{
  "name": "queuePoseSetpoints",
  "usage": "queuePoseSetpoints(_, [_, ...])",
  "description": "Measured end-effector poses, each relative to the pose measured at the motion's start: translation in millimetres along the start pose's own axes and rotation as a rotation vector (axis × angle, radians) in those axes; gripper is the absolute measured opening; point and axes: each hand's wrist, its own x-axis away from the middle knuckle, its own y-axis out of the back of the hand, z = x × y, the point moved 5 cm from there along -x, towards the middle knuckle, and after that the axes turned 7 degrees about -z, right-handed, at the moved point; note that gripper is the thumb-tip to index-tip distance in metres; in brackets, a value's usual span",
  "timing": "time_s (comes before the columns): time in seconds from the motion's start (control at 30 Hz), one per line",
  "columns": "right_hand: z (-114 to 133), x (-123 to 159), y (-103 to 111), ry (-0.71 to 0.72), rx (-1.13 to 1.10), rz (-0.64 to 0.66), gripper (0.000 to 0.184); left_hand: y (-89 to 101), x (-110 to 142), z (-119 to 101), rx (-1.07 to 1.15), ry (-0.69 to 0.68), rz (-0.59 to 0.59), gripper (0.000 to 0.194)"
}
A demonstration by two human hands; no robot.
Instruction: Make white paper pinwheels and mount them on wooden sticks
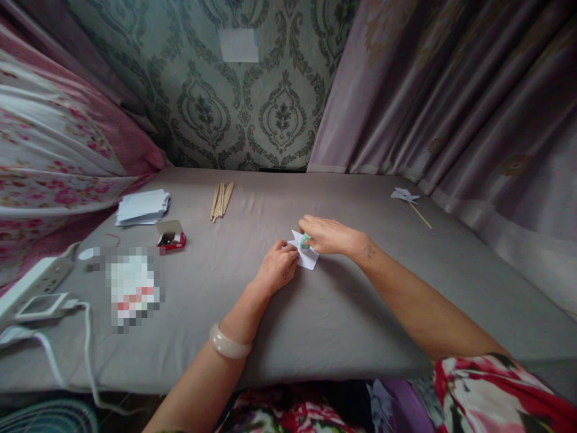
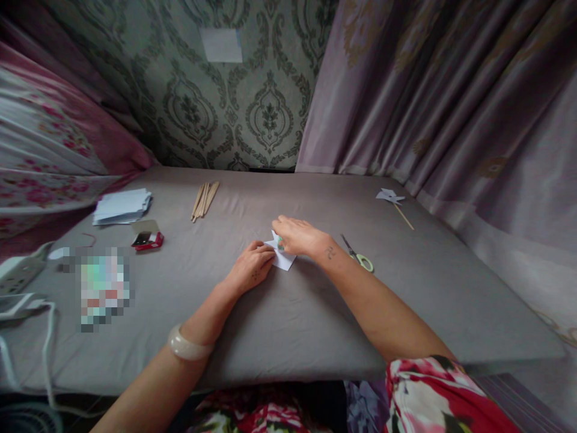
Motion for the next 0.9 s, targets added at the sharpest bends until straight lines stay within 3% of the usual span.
queuePoseSetpoints(0.13, [-15, 8, -1, -0.009, -0.153, -0.062, 0.019, 0.9, 0, 0, -0.002, 0.006, -0.007, 0.028])
queuePoseSetpoints(0.27, [-51, 31, -13, -0.314, -0.442, -0.236, 0.016, 1.2, 0, -1, -0.001, 0.012, -0.009, 0.026])
queuePoseSetpoints(0.4, [-84, 59, -43, -0.666, -1.057, -0.457, 0.026, 1.8, -1, -1, -0.016, 0.026, 0.006, 0.025])
queuePoseSetpoints(0.47, [-93, 66, -58, -0.737, -1.388, -0.549, 0.030, 2.6, -1, -1, -0.018, 0.025, 0.005, 0.025])
queuePoseSetpoints(0.57, [-99, 64, -68, -0.696, -1.602, -0.570, 0.038, 3.2, -1, 0, -0.004, 0.025, -0.013, 0.025])
queuePoseSetpoints(0.67, [-98, 58, -68, -0.626, -1.613, -0.569, 0.043, 2.8, -1, 2, 0.020, 0.025, -0.048, 0.025])
queuePoseSetpoints(0.83, [-93, 46, -73, -0.565, -1.693, -0.602, 0.037, 5.0, -1, 6, 0.026, 0.034, -0.103, 0.024])
queuePoseSetpoints(0.9, [-94, 45, -79, -0.565, -1.649, -0.664, 0.040, 7.4, -1, 6, 0.027, 0.052, -0.121, 0.021])
